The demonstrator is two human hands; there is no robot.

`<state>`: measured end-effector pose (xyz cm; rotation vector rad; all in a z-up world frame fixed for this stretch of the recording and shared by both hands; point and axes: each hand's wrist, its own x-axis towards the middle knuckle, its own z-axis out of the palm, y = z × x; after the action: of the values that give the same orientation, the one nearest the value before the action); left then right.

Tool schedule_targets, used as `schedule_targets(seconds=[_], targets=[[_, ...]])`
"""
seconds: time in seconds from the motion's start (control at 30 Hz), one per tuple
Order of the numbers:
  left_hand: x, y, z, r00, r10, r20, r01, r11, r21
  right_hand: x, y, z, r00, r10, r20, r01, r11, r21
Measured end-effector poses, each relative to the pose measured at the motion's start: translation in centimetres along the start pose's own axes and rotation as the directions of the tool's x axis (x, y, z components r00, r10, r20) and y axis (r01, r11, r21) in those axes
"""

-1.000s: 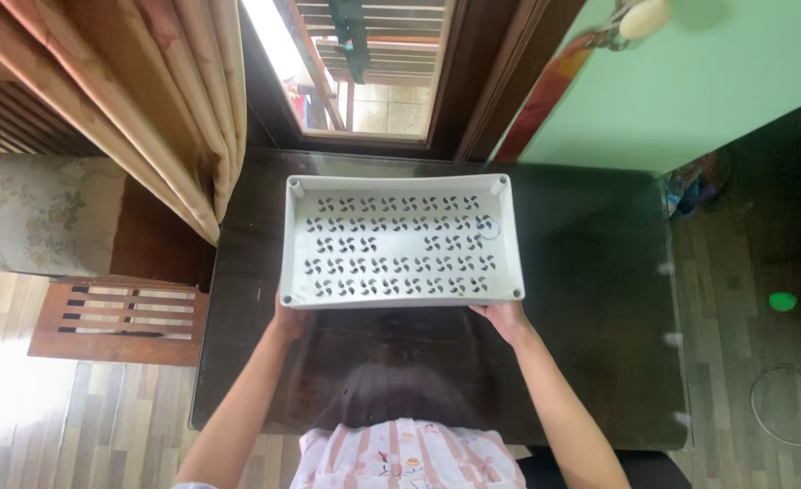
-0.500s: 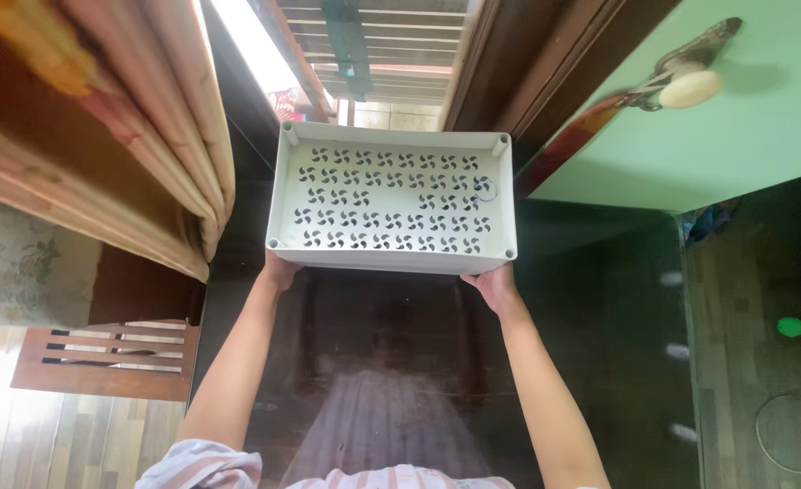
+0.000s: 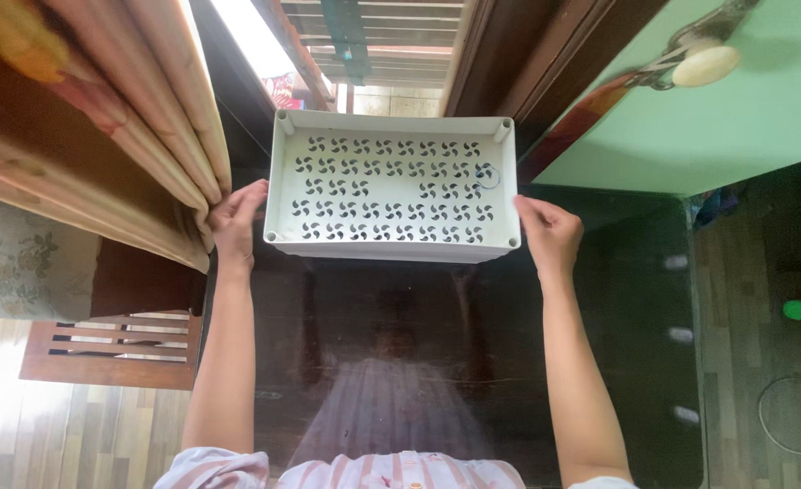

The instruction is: The person assembles a white plastic storage unit by inserting white rods into corner holes of perforated trays. They connect multiple trays with rods to form a stacked structure on a dark table.

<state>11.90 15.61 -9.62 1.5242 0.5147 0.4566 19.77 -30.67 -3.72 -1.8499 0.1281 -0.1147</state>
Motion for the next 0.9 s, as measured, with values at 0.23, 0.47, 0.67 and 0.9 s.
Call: schedule_targets(seconds=[0.23, 0.47, 0.67, 0.9], targets=[[-2.7, 6.3, 1.9, 0.958, 0.279, 0.073, -0.285, 0.884, 0.371, -0.8, -3.9, 1.5, 0.959, -0.28, -0.034, 0.232, 0.851, -0.472], [-12.7, 10.5, 0.0, 0.883, 0.466, 0.058, -0.458, 0.828, 0.324, -8.8, -3.1, -5.4, 0.835, -0.534, -0.135, 0.434, 0.789, -0.434], [-25.0, 7.5, -2.5, 0.943, 0.33, 0.051, -0.332, 0.91, 0.251, -20.1, 4.1, -10.1, 0.876, -0.453, -0.163, 0.35, 0.832, -0.431], [-30.2, -3.0, -4.5, 0.965, 0.243, 0.094, -0.26, 0.891, 0.372, -26.8, 12.4, -9.1, 0.914, -0.386, -0.12, 0.301, 0.849, -0.434]])
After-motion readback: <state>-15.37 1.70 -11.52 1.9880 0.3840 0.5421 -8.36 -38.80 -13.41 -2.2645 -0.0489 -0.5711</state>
